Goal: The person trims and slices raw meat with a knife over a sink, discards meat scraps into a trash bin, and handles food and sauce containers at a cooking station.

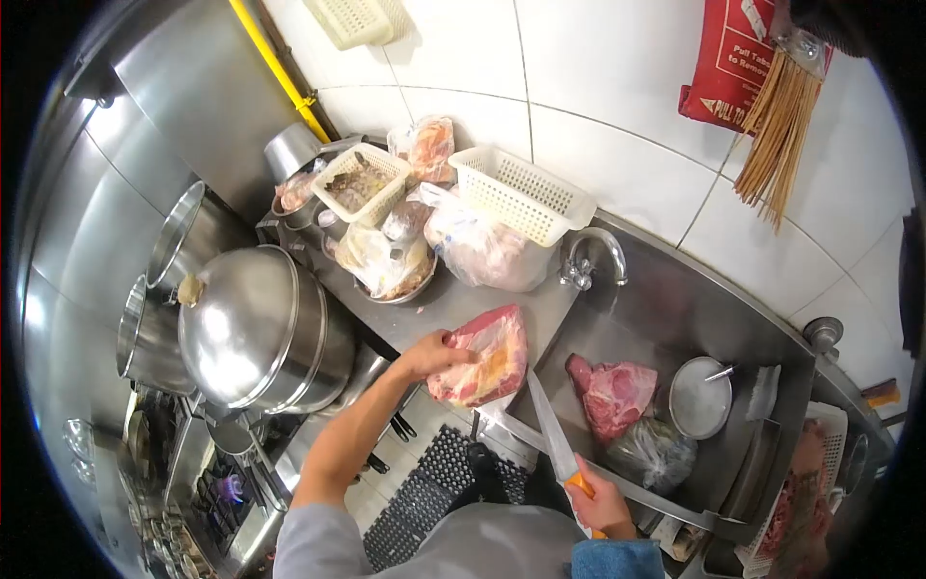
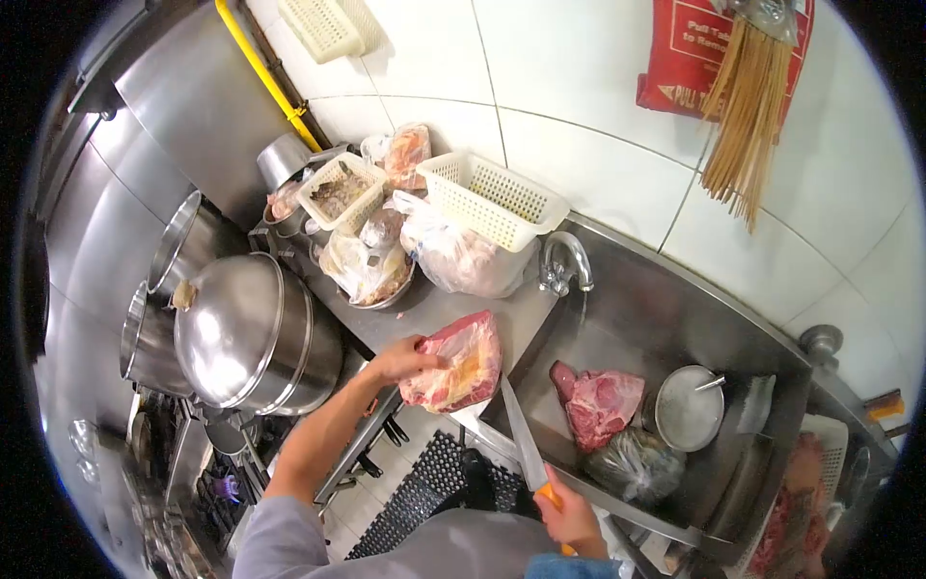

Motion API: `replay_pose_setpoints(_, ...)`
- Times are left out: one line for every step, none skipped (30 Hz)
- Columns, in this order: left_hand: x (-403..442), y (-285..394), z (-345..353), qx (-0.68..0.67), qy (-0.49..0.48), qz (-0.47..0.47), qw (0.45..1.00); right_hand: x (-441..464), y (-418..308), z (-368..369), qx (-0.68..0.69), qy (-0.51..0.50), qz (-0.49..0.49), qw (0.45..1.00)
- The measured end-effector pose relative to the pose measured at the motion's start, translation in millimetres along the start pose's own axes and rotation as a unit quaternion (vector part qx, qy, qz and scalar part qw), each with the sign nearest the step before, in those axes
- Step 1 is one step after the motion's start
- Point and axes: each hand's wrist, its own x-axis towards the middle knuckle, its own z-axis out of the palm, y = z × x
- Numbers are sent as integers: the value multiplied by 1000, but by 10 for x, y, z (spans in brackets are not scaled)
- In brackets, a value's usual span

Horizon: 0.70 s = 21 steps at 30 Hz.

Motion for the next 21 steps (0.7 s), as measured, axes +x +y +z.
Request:
replay_pose_setpoints(-52,13,25,38,46,31,998,20,16,2,-3,3,-14,1000)
replay_pose_setpoints(-93,51,41,74,92,61,991,35,46,-14,-6,6,-27,1000)
replay_pose_setpoints(-369,389,61,119,152,58,980,51,67,-45,-9,9,-40,999)
replay_pose_setpoints(-475,497,82,184,223,106,951,42,74,-85,19,16,-30,999)
replay_pose_setpoints(-552,553,102,248,291,153,911,16,83,-124,48,22,-19,998)
replay_pose_setpoints(-596,556,134,309,354,196,861,-15,118,-157,77,26,-5,997)
replay_pose_setpoints(-597,546,182,325,378,217,839,6,230,-191,77,52,-27,995)
replay_pose_setpoints(-558,470,219,344,385,234,824,22,330,-225,94,70,-45,992)
replay_pose_setpoints(-471,324,276,364,389,253,807,29,428,-256,112,89,-62,988)
replay_pose_setpoints(-378,173,341,384,393,272,790,29,500,-295,130,109,-79,982)
replay_pose_setpoints(-319,9,406,387,350,274,808,-17,497,-330,135,116,-83,981)
replay_pose_setpoints(-239,-154,430,381,359,267,809,-62,493,-365,140,123,-86,979)
replay_pose_setpoints(-165,-270,430,376,367,262,809,-167,360,-413,165,128,-72,975)
replay_pose_setpoints(-65,-347,438,369,373,261,810,-232,276,-459,190,137,-57,970)
replay_pose_setpoints(-90,-200,473,329,395,266,816,-270,288,-491,209,147,-59,965)
replay_pose_setpoints(-105,-85,505,401,415,264,772,-336,329,-537,221,169,-54,959)
replay_pose_setpoints(-160,145,644,378,406,299,776,-391,370,-582,233,190,-51,952)
replay_pose_setpoints(-180,321,812,356,399,328,779,-435,409,-622,244,206,-49,946)
replay_pose_setpoints(-123,393,1067,287,324,359,827,-488,435,-655,248,230,-44,940)
replay_pose_setpoints(-82,460,1356,216,246,380,865,-526,462,-682,251,243,-42,936)
replay_pose_setpoints(80,489,1603,228,154,380,883,-563,489,-708,253,257,-41,932)
